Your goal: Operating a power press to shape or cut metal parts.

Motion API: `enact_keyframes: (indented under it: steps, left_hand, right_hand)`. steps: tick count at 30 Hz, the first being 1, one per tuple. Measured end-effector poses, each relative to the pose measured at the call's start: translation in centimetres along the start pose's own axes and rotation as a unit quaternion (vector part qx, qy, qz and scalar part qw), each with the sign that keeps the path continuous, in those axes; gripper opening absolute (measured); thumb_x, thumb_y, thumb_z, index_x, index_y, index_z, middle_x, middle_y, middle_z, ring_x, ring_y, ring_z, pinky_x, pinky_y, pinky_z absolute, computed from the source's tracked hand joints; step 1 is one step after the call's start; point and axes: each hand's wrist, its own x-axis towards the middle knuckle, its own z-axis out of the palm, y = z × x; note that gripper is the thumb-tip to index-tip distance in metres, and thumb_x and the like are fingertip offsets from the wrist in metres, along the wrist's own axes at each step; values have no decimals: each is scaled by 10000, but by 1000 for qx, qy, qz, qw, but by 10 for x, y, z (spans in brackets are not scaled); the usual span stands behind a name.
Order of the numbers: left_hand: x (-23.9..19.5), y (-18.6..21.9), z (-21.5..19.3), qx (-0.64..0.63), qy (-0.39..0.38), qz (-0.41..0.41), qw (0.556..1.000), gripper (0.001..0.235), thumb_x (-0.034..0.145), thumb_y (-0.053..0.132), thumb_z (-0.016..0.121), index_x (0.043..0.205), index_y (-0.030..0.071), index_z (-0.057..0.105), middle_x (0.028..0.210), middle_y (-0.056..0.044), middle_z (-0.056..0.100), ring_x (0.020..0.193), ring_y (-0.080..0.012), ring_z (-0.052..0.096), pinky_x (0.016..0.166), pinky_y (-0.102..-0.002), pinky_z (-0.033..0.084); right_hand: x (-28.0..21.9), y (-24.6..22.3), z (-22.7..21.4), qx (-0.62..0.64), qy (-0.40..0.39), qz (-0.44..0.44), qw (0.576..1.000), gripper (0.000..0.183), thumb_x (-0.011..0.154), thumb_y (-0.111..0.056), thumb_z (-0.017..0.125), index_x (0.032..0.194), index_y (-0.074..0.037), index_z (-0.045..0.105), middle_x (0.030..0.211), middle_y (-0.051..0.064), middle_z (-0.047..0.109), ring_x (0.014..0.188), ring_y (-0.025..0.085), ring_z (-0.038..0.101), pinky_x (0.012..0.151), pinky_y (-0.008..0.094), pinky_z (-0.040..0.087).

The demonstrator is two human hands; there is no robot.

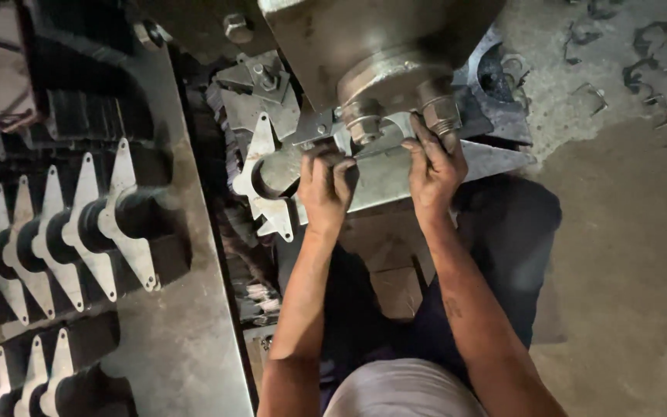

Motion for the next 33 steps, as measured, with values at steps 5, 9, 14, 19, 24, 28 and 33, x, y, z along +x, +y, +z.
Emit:
enact_keyframes:
  steps: [5,9,14,19,24,28,33]
  left_hand:
    - [5,-2,3,-14,-1,0,1000,123,921,-39,675,962,76,687,1040,-147,662,1008,-335,683,868,-399,563]
    - [3,-1,0,-7,0,0,1000,110,923,-34,688,969,65,684,1017,-138,665,987,-350,670,854,-411,555]
    - [-5,5,-19,11,13,14,1000,189,925,3,716,1095,20,636,1020,-175,659,962,-368,655,837,-429,547]
    - [17,-8,-95,289,-7,-16,957,417,904,128,683,1246,-95,600,1179,-324,646,1059,-482,635,907,-488,549]
    - [12,-83,-121,383,-108,-210,893,497,961,383,742,928,-107,662,908,-340,674,838,-520,654,747,-555,521]
    - [2,-68,-121,363,-84,-211,904,316,952,259,694,815,-25,675,818,-273,691,792,-482,664,705,-551,509]
    - [27,16,-115,248,-37,-142,958,237,992,142,717,846,-21,626,736,-204,668,664,-379,647,591,-447,488]
  right_hand:
    - [-8,25,3,-24,-2,3,1000,194,931,26,768,1115,-34,758,1033,151,663,939,308,670,784,410,532]
    - [-9,20,2,-34,8,-11,999,80,947,6,778,1016,-7,740,978,147,644,871,325,646,734,427,512]
    - [-9,9,-8,-40,-14,-48,998,239,972,-119,797,1093,38,663,1008,178,653,880,367,652,740,443,516]
    - [7,-10,-23,-49,-106,2,993,264,1003,-189,762,1121,20,654,878,169,667,736,347,673,633,425,518]
    - [14,16,-34,-173,-214,-50,960,182,1078,-219,695,1035,-44,676,736,119,670,629,300,684,572,413,523]
    - [13,72,-68,-144,-90,-113,979,219,1140,-188,580,972,-58,633,801,108,666,652,279,637,610,387,524]
    - [12,23,-79,215,-121,442,862,716,1105,-601,300,901,-23,669,626,57,597,448,176,507,416,322,384]
